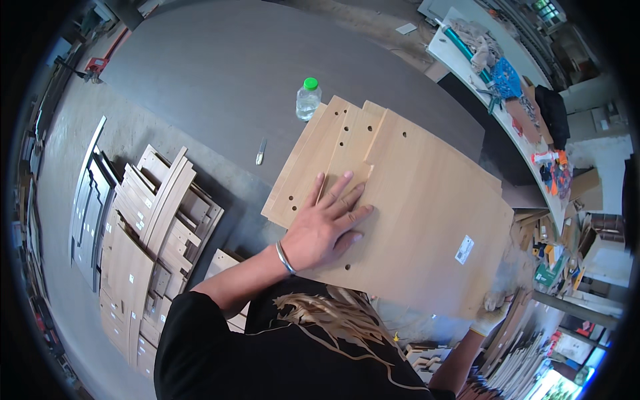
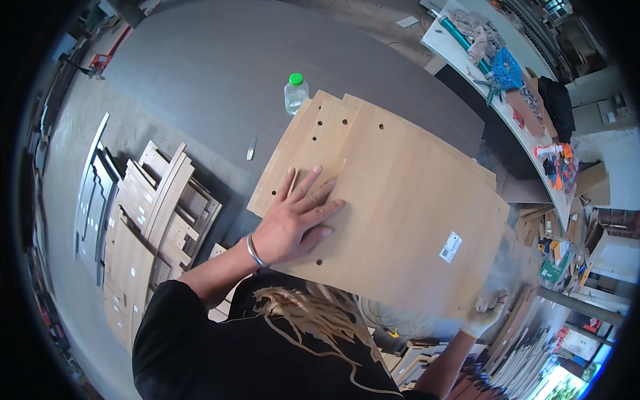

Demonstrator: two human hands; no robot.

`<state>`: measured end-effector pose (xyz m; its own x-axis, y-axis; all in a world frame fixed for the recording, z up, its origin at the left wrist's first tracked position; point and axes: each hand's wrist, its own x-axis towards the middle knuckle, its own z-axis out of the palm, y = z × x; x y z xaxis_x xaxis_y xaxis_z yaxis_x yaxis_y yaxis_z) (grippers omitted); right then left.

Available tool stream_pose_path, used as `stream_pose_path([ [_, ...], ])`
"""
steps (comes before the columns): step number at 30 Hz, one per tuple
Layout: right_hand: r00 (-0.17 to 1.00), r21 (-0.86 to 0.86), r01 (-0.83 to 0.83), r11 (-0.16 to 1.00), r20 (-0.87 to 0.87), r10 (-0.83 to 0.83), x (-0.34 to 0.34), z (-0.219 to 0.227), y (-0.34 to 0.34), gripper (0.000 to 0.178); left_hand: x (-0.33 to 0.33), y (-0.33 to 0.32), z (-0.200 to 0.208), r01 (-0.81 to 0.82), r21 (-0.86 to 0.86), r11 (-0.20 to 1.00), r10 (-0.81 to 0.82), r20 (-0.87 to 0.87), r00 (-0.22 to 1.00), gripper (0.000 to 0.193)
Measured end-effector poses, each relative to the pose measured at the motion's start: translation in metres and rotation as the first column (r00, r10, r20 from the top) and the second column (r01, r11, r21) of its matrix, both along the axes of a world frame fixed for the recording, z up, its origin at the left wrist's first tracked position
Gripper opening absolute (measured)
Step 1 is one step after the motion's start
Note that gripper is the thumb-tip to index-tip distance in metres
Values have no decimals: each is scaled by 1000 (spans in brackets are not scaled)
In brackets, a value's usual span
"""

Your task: The person assembles flat-pack furniture by inserting wooden dowels into pre-drilled holes on multiple panels. They handle the panels one at a time, aligning edges and inserting dowels by hand, then stack the assembled pieces on the workbench.

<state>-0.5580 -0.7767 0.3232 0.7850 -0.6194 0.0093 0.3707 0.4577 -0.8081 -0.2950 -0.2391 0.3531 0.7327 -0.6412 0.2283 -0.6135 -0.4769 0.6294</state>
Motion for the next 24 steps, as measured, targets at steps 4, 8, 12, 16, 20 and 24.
stream_pose_path([
  [4,994,-93,-97,991,-59,92,59,23,15,24,8,12,-9,-249,-258,934,202,-193,960,49],
  [8,876,-120,-482,868,-55,479,147,54,67,30,-55,63,-55,-701,-262,663,374,-695,614,38],
  [12,700,-236,-712,662,-320,639,204,59,179,30,-131,76,-68,-728,-353,587,-133,-930,343,39],
  [16,324,-266,-943,198,-606,727,228,74,269,17,-164,37,-61,-714,-497,494,-275,-868,414,40],
  [20,225,-565,-800,-203,-596,771,243,82,333,10,-159,12,-52,-822,-480,307,-174,-877,447,33],
  [24,246,-431,-902,-2,-519,819,253,86,364,11,-150,5,-48,-900,-301,315,40,-943,330,26],
])
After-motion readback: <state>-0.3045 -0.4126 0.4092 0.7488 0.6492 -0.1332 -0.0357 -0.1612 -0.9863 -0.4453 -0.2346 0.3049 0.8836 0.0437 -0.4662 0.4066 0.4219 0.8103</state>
